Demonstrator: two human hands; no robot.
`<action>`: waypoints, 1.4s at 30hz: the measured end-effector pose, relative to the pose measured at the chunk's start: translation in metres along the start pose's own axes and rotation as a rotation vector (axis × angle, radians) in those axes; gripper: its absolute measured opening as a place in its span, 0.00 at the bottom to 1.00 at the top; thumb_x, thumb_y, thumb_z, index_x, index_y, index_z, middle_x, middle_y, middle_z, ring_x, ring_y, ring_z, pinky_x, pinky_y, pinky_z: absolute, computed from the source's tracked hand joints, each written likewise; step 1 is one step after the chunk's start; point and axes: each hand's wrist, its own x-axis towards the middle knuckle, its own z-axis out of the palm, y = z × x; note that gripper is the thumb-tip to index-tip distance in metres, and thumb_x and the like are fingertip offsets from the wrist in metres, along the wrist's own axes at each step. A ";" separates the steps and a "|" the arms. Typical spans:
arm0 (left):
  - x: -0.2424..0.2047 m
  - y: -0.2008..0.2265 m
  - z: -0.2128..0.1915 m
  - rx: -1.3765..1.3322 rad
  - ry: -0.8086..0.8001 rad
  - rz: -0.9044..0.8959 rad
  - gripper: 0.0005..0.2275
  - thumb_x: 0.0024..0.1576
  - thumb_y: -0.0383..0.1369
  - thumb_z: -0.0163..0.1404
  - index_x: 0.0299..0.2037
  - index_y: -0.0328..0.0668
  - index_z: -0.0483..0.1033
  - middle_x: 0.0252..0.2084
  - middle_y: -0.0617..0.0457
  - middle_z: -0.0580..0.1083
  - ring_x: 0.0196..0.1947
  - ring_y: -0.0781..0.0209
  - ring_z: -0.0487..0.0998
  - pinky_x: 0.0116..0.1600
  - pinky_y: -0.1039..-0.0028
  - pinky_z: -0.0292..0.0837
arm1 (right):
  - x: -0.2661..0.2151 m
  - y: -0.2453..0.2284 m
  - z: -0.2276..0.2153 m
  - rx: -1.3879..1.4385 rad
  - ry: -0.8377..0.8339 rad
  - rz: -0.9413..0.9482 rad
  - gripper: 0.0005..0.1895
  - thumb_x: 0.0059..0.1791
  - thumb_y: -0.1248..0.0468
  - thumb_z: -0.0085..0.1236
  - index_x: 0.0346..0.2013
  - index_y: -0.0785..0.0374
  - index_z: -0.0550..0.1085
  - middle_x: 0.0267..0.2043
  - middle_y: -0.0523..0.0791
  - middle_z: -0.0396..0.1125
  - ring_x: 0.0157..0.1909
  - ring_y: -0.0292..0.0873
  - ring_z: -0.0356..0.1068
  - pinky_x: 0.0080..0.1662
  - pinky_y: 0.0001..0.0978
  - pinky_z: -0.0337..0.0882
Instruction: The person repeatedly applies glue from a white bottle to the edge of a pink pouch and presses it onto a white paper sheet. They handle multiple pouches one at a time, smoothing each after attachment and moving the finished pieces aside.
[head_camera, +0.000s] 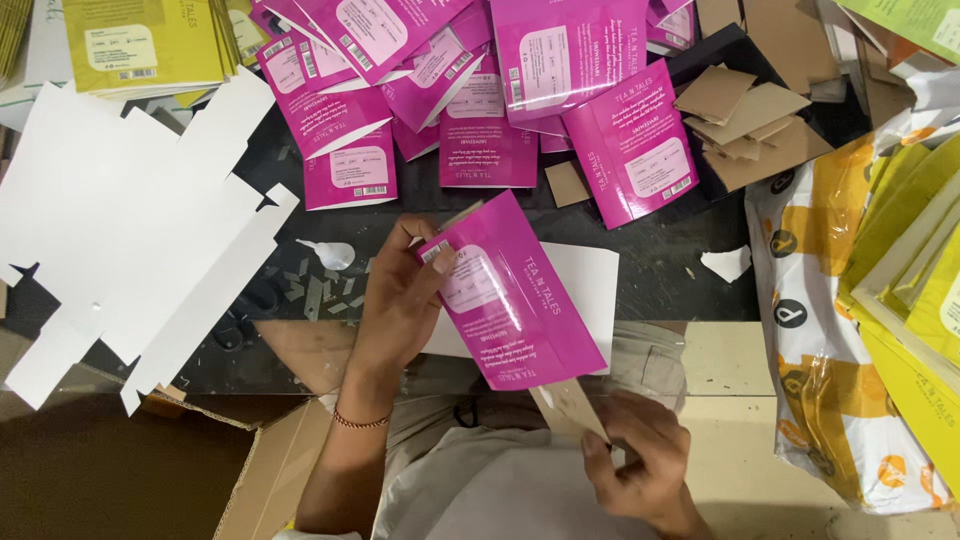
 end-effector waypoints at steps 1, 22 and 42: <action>0.000 0.000 0.000 0.000 0.000 0.000 0.08 0.62 0.33 0.55 0.43 0.48 0.66 0.38 0.58 0.70 0.37 0.68 0.71 0.35 0.80 0.66 | 0.000 -0.002 0.000 0.000 0.000 0.000 0.12 0.46 0.65 0.50 0.18 0.65 0.66 0.16 0.44 0.62 0.17 0.42 0.61 0.25 0.33 0.67; 0.001 0.002 -0.008 0.030 0.100 0.014 0.07 0.63 0.31 0.53 0.41 0.46 0.66 0.33 0.59 0.70 0.31 0.71 0.69 0.32 0.81 0.64 | -0.008 0.028 -0.044 0.332 0.325 0.018 0.20 0.46 0.55 0.40 0.15 0.58 0.48 0.13 0.45 0.36 0.15 0.42 0.37 0.25 0.38 0.41; 0.101 0.024 0.002 0.570 0.602 0.380 0.18 0.59 0.49 0.50 0.46 0.43 0.76 0.45 0.53 0.78 0.48 0.61 0.77 0.51 0.70 0.74 | -0.091 0.170 -0.036 0.620 1.077 0.382 0.16 0.44 0.63 0.44 0.16 0.54 0.50 0.22 0.42 0.40 0.26 0.40 0.48 0.38 0.30 0.55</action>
